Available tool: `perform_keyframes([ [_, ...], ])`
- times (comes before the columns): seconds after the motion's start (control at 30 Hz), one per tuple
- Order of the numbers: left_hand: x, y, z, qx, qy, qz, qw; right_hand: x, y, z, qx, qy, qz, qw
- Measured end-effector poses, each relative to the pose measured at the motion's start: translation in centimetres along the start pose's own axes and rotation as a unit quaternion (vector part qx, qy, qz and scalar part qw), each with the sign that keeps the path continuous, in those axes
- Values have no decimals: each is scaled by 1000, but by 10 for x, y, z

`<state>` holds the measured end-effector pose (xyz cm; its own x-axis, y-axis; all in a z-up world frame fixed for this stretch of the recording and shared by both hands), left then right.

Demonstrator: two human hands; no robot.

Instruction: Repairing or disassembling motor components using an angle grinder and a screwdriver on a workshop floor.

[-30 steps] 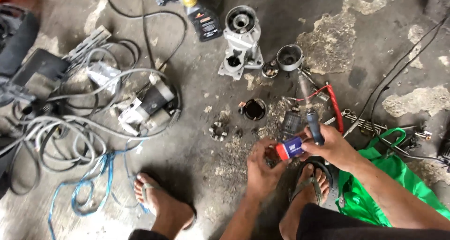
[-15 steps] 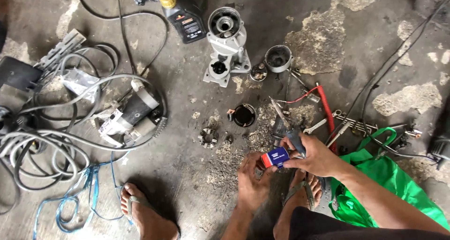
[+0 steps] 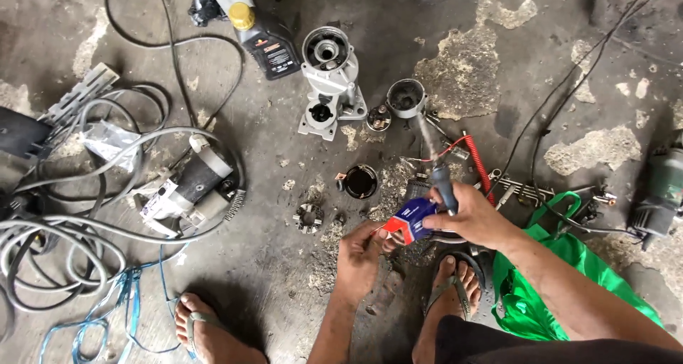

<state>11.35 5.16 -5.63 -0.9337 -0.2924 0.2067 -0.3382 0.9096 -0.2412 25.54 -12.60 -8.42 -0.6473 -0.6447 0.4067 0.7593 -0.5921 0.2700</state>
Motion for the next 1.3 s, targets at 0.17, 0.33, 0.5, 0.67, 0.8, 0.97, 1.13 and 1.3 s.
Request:
perform_keyframes([
  [0.17, -1, 12, 10, 3, 62, -7, 998, -6, 0, 21, -14, 44, 5, 999],
  [0.33, 9, 6, 21, 391, 173, -182, 885, -3, -8, 35, -78, 44, 14, 996],
  [0.5, 15, -21, 33, 475, 273, -201, 812, 19, -21, 76, 99, 97, -30, 990],
  [0.67, 11, -41, 60, 535, 268, -148, 787, 47, -21, 120, 176, 146, -131, 965],
  [0.8, 4, -52, 63, 558, 277, -138, 770, 55, -21, 113, 169, 132, -115, 970],
  [0.97, -2, -60, 59, 520, 291, -151, 789, 72, -3, 120, 161, 147, -153, 964],
  [1.13, 4, -55, 63, 475, 279, -158, 820, 82, 22, 87, 109, 155, -193, 963],
  [1.3, 10, -36, 51, 510, 268, -199, 793, 70, 39, 61, 36, 147, -185, 971],
])
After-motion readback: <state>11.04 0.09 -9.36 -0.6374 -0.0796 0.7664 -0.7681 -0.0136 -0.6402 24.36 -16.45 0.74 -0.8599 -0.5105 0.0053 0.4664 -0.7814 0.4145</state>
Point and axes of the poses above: each hand's wrist, its own x-axis away from the middle knuckle, its own y-axis out of the back of the hand, z = x × y, the point moved 7 cm from there along -x, towards the middle knuckle, and after that the axes turned 8 degrees about x, right-handed, at the moved point
